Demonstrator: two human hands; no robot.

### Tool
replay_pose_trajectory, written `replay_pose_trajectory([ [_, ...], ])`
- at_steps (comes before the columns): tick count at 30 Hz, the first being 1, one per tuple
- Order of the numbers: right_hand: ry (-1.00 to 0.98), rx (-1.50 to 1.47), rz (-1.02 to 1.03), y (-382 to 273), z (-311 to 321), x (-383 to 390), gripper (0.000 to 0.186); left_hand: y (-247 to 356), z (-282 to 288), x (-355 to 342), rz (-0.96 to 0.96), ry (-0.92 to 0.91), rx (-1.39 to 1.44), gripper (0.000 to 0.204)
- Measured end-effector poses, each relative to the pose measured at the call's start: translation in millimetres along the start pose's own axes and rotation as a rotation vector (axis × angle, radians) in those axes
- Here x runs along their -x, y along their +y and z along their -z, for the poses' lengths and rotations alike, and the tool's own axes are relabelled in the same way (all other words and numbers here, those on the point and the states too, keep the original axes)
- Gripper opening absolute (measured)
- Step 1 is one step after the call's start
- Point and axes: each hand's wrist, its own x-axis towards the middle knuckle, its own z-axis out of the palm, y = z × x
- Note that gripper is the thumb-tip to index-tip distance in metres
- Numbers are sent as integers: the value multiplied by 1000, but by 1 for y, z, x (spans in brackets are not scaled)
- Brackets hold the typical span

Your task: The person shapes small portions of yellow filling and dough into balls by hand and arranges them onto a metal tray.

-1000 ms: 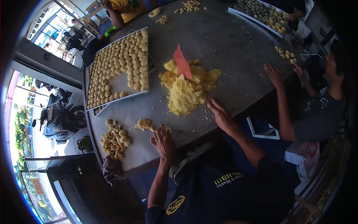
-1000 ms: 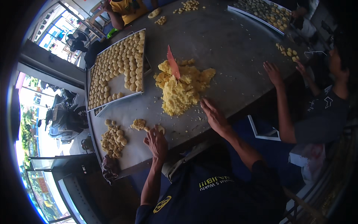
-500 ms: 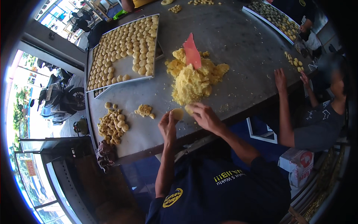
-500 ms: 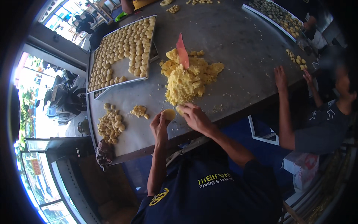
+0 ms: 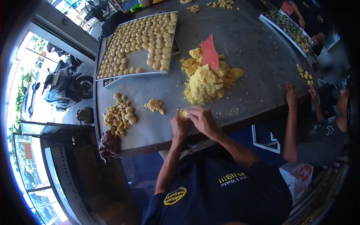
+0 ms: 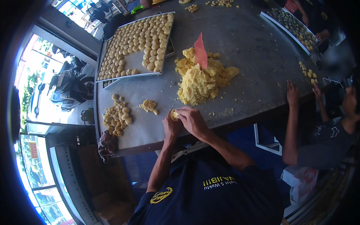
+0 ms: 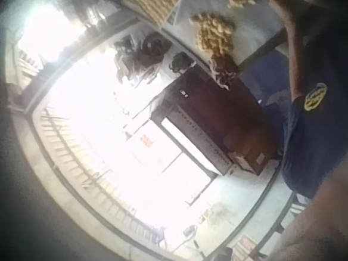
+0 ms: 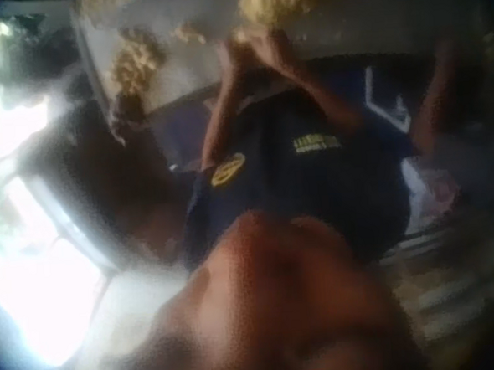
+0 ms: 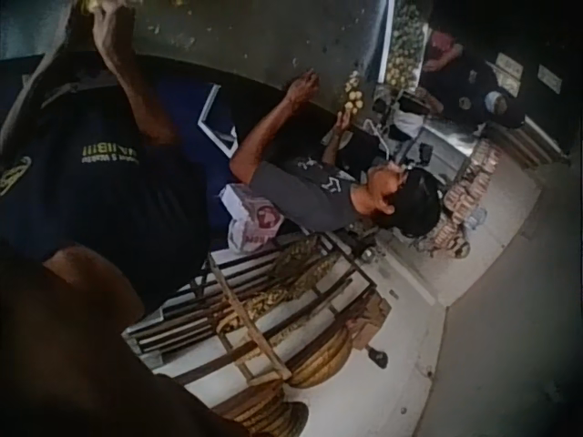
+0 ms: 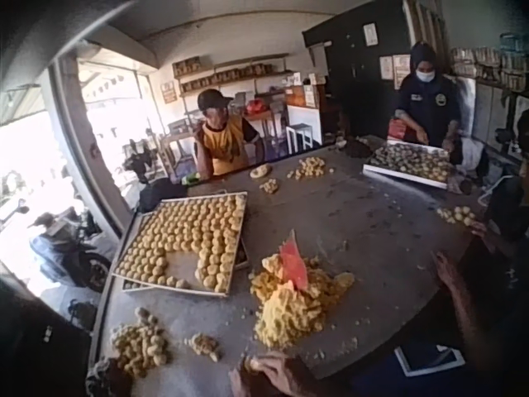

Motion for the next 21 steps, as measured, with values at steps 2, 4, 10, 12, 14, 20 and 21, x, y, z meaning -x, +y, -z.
replay_pose_trajectory([
  [2,-51,72,8,1,-7,0,20,2,-5,0,41,9,-81,20],
  [4,19,178,82,-2,-15,5,17,-1,-2,-2,-21,-33,-46,18],
  [10,-27,110,72,3,-12,-2,16,-8,1,-4,-57,-60,-43,17],
  [12,-56,181,92,4,-14,-1,19,-6,1,-1,-51,-44,-2,22],
  [14,-58,228,130,3,-16,-1,21,-6,3,-2,-68,-22,89,25],
  [20,-69,-205,-245,33,-15,-12,37,-20,6,-6,-174,-97,149,26],
  [21,-71,-213,-236,37,-19,-12,37,-23,5,-5,-209,-99,186,25],
])
